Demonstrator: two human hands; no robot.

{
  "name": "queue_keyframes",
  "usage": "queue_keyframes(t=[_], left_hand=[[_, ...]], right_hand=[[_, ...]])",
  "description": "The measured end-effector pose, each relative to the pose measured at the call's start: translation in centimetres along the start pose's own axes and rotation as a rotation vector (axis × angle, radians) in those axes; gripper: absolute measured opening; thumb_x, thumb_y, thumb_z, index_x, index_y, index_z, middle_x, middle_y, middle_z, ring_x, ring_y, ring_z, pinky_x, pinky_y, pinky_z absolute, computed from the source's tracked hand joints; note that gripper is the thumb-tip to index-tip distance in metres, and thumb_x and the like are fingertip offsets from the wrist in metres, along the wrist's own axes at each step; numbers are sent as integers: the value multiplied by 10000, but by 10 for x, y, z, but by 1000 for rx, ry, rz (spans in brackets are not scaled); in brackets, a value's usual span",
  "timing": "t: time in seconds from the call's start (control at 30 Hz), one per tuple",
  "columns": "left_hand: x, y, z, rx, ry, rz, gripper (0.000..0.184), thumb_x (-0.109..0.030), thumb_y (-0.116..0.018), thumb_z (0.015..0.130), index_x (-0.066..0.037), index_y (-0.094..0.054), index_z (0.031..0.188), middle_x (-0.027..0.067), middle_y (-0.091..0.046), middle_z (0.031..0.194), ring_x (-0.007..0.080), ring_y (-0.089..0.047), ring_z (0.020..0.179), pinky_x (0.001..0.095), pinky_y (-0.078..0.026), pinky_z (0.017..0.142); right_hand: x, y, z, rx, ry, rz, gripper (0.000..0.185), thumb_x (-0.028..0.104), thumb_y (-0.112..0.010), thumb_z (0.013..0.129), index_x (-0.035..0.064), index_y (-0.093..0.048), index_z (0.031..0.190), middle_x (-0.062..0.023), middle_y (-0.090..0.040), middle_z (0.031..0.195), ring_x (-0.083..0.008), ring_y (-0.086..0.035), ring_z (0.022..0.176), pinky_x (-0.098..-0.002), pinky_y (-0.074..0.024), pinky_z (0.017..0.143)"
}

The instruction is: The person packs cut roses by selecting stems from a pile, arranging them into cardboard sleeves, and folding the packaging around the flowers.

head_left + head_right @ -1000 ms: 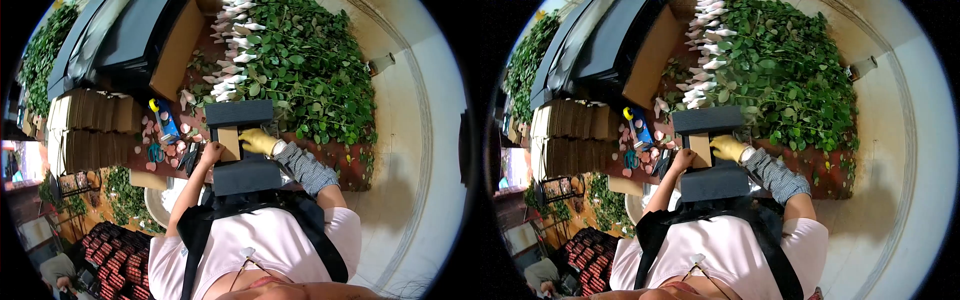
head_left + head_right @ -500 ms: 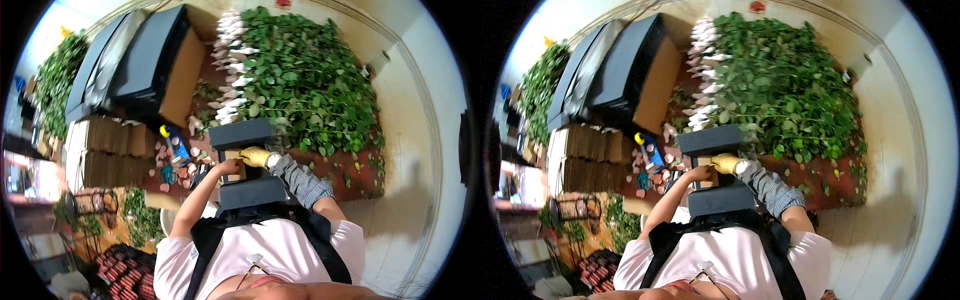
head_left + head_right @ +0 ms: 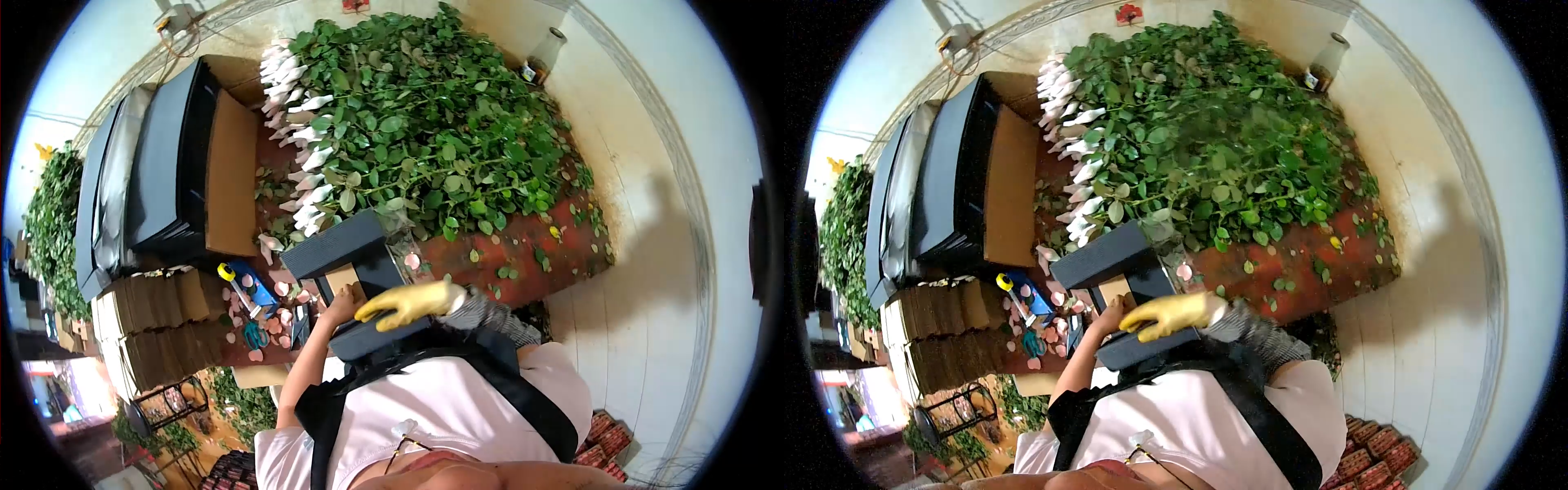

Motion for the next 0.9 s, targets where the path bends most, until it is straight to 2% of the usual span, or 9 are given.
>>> queue_keyframes(t=[0.03, 0.13, 0.27, 0.47, 0.63, 0.7, 0.73, 0.83, 0.9], left_hand=[[78, -47, 38, -25, -306, 111, 694, -401, -665, 888, 116, -415, 1276, 367, -549, 1229, 511, -533, 1176, 487, -470, 987], [27, -15, 11, -1, -8, -145, 654, -372, -669, 879, 93, -436, 1276, 361, -542, 1242, 493, -536, 1170, 469, -469, 991], [7, -7, -1, -36, 33, -132, 638, -335, -681, 864, 109, -448, 1258, 356, -557, 1229, 482, -551, 1164, 457, -475, 991], [2, -6, -7, -60, 44, -95, 649, -328, -671, 875, 99, -435, 1302, 348, -564, 1255, 476, -556, 1184, 460, -477, 998], [16, 6, -3, 109, 32, -342, 589, -378, -600, 949, 87, -486, 1292, 270, -618, 1240, 365, -624, 1140, 398, -501, 955], [28, 16, -10, 145, -43, -502, 626, -467, -483, 1008, 49, -474, 1361, 221, -596, 1310, 299, -593, 1197, 373, -468, 1002], [34, 20, -17, 111, -90, -588, 667, -534, -395, 1043, 16, -462, 1416, 192, -576, 1350, 261, -565, 1240, 364, -439, 1044], [7, 45, -18, 455, 141, -848, 551, -440, -465, 1048, -25, -496, 1410, 123, -596, 1332, 251, -558, 1228, 347, -428, 1048], [-14, 47, -26, 330, -252, -498, 376, -256, -662, 936, -25, -632, 1230, 131, -641, 1193, 261, -595, 1127, 363, -463, 973]], right_hand=[[18, 20, -1, -71, 85, 33, 345, 206, -648, 946, 47, -628, 1251, -74, -655, 1253, -210, -602, 1162, -367, -465, 1007], [55, 97, -15, -574, 48, -116, 343, 163, -660, 924, 94, -631, 1259, -105, -621, 1320, -220, -575, 1219, -376, -454, 1036], [-41, 212, -23, -975, -420, -1652, 182, 171, -651, 898, 138, -687, 1073, -87, -577, 1392, -299, -566, 1234, -426, -398, 1109], [66, 227, -19, -1344, 190, -1583, 162, 105, -653, 899, 82, -684, 1056, -112, -659, 1251, -315, -587, 1198, -456, -402, 1079], [104, 195, -106, -638, 260, -1209, 77, 76, -628, 901, 62, -698, 928, -105, -701, 844, -314, -662, 665, -350, -539, 584], [75, 148, -128, -578, -25, -1136, 151, 45, -611, 902, 72, -714, 1008, -91, -709, 962, -248, -663, 856, -384, -563, 770], [39, 137, -127, -462, -602, -926, 181, 81, -630, 905, 109, -718, 1060, -73, -711, 1039, -257, -658, 912, -374, -554, 838], [-87, 98, -141, -330, -631, -1103, 156, 163, -656, 842, 140, -733, 975, -92, -720, 986, -332, -677, 902, -450, -539, 776], [-172, 84, -156, -305, -653, -1099, 197, 128, -639, 814, 145, -728, 988, -99, -719, 990, -335, -679, 932, -453, -537, 784]])
Point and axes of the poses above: each hand's wrist, its own z-axis towards the middle knuckle, its own y-axis out of the back of the hand, x = y × z, the point moved 2 cm from there along z, towards the middle knuckle
